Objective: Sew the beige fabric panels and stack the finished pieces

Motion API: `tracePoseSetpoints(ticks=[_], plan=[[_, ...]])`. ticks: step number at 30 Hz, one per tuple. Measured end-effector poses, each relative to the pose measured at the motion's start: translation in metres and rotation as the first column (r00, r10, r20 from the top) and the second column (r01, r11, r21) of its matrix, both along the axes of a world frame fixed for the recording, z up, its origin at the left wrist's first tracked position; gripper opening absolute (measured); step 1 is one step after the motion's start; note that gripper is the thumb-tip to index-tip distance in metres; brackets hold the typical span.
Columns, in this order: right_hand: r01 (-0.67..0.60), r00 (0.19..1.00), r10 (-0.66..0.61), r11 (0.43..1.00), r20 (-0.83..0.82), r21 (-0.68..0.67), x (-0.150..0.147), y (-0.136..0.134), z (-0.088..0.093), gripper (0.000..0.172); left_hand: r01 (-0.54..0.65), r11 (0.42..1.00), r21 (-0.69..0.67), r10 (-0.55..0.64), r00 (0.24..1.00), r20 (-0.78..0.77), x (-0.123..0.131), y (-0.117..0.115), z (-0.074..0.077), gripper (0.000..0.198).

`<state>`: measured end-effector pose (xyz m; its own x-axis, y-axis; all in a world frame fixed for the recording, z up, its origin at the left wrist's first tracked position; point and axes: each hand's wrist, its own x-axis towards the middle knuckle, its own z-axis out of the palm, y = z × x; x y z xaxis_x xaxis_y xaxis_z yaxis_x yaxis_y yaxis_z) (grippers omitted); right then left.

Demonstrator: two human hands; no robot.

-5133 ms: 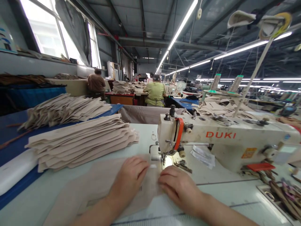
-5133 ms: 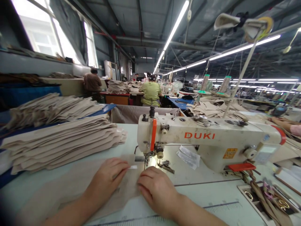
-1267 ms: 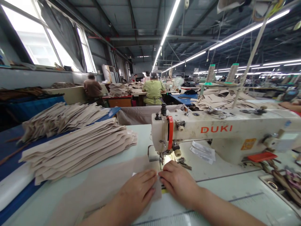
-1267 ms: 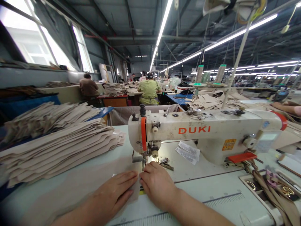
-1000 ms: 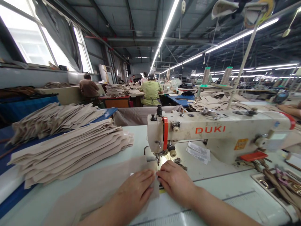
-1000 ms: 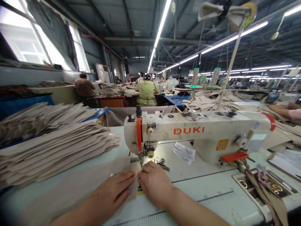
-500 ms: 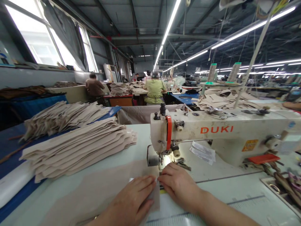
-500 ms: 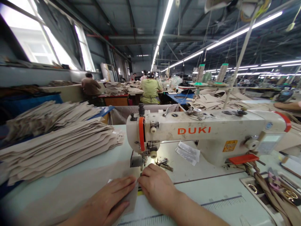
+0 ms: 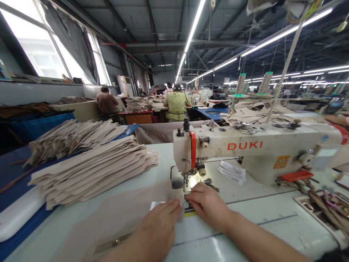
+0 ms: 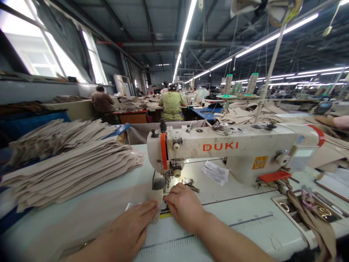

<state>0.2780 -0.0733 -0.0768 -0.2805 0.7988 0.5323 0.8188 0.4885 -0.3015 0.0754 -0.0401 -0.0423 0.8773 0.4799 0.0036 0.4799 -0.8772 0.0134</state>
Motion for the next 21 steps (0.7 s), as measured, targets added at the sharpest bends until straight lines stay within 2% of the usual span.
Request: tracePoseSetpoints(ticks=[2,4,7,9,11,15,18,21], plan=[[0.003,1.0,-0.003,1.0,-0.005,0.0,0.0,0.0,-0.001,0.017,-0.008,0.999,0.048,0.002,0.994,0.113,0.004,0.003,-0.012,0.049],[0.007,1.0,-0.007,1.0,-0.001,-0.01,0.0,-0.001,0.0,0.017,-0.044,0.999,0.012,0.039,0.966,0.255,0.006,0.007,-0.021,0.043],[0.014,1.0,-0.014,0.998,0.004,-0.055,-0.001,-0.001,0.002,0.016,-0.119,0.969,-0.215,0.2,0.889,0.411,0.005,0.016,-0.021,0.037],[0.024,0.999,-0.026,0.995,-0.021,-0.102,-0.002,0.0,0.005,0.017,-0.16,0.898,-0.411,0.347,0.831,0.434,0.005,0.022,-0.015,0.036],[0.05,0.996,-0.061,0.986,-0.059,-0.16,-0.004,0.003,0.008,0.019,-0.174,0.798,-0.577,0.47,0.778,0.417,0.006,0.027,-0.008,0.039],[0.093,0.99,-0.114,0.97,-0.084,-0.223,-0.008,0.009,0.016,0.018,-0.088,0.617,-0.782,0.591,0.709,0.386,0.009,0.036,-0.002,0.041],[0.088,0.991,-0.109,0.97,-0.08,-0.227,-0.012,0.015,0.019,0.011,-0.045,0.563,-0.825,0.612,0.694,0.379,0.009,0.038,-0.002,0.042],[0.081,0.993,-0.099,0.971,-0.07,-0.227,-0.014,0.02,0.018,0.007,-0.045,0.559,-0.828,0.606,0.704,0.37,0.009,0.037,-0.002,0.046]])
